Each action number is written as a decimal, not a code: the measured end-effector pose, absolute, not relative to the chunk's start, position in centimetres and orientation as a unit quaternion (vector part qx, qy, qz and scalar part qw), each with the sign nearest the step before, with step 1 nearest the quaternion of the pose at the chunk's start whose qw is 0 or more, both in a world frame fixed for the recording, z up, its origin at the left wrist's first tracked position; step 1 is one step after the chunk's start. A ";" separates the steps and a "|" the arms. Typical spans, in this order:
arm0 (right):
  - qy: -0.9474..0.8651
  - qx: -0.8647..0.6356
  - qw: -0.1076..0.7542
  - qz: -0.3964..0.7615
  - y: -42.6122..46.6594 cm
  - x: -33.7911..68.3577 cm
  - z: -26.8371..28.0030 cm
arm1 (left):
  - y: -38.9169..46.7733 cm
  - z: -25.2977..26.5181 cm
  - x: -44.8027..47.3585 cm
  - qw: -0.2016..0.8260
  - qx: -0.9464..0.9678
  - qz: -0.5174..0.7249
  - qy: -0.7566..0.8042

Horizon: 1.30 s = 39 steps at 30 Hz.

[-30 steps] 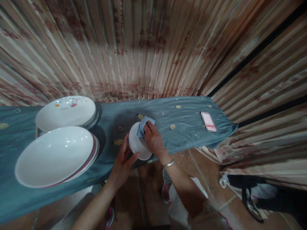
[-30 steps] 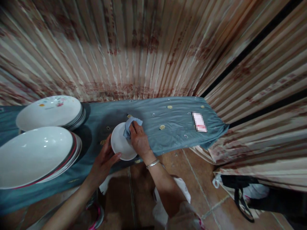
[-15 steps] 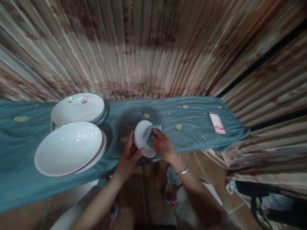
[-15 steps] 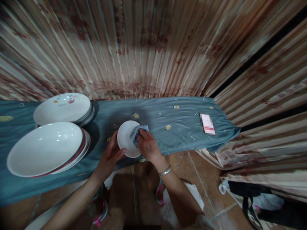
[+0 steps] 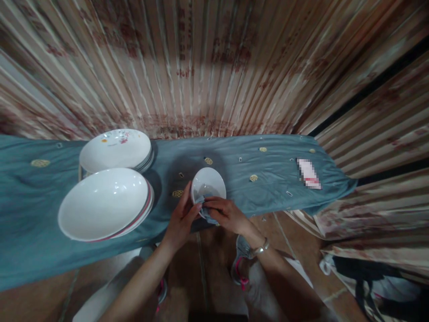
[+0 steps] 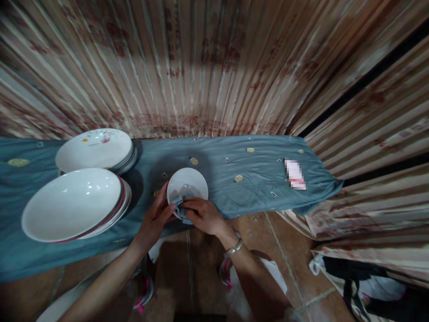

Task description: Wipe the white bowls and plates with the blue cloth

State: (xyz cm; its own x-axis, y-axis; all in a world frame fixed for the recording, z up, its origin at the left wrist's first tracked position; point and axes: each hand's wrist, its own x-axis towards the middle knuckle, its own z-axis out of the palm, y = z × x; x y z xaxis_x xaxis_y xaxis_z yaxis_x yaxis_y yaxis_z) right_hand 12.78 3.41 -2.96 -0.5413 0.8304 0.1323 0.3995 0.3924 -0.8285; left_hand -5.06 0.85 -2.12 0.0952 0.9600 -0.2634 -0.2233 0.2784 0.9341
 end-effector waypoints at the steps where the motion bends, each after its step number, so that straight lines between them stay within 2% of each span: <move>1: -0.775 -0.379 0.290 0.415 3.4 12.6 -2.9 | 0.8 -2.1 -5.1 0.634 0.380 0.466 0.487; 5: -0.729 -0.355 0.321 0.490 3.3 11.9 -2.5 | 0.7 -1.9 -5.1 0.632 0.380 0.464 0.491; 8: -0.722 -0.347 0.337 0.495 3.3 11.2 -2.4 | 0.5 -1.9 -5.1 0.627 0.381 0.462 0.499; 19: -0.732 -0.433 0.364 0.379 3.4 9.6 -3.4 | 0.6 -2.2 -4.9 0.628 0.398 0.475 0.471; 31: -0.798 -0.442 0.352 0.209 5.6 9.7 -2.4 | 0.3 -2.1 -4.7 0.614 0.417 0.475 0.473; 39: -0.783 -0.482 0.348 0.182 7.1 10.8 -3.9 | 0.4 -2.2 -4.7 0.624 0.408 0.478 0.465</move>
State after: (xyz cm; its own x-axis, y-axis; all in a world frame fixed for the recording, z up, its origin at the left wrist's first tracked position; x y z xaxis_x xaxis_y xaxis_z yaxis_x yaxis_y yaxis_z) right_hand 10.78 7.10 -3.85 -0.2926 0.8818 0.3698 0.6276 0.4689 -0.6216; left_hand -4.65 0.36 -2.21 0.1117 0.9753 -0.1903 -0.2178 0.2109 0.9529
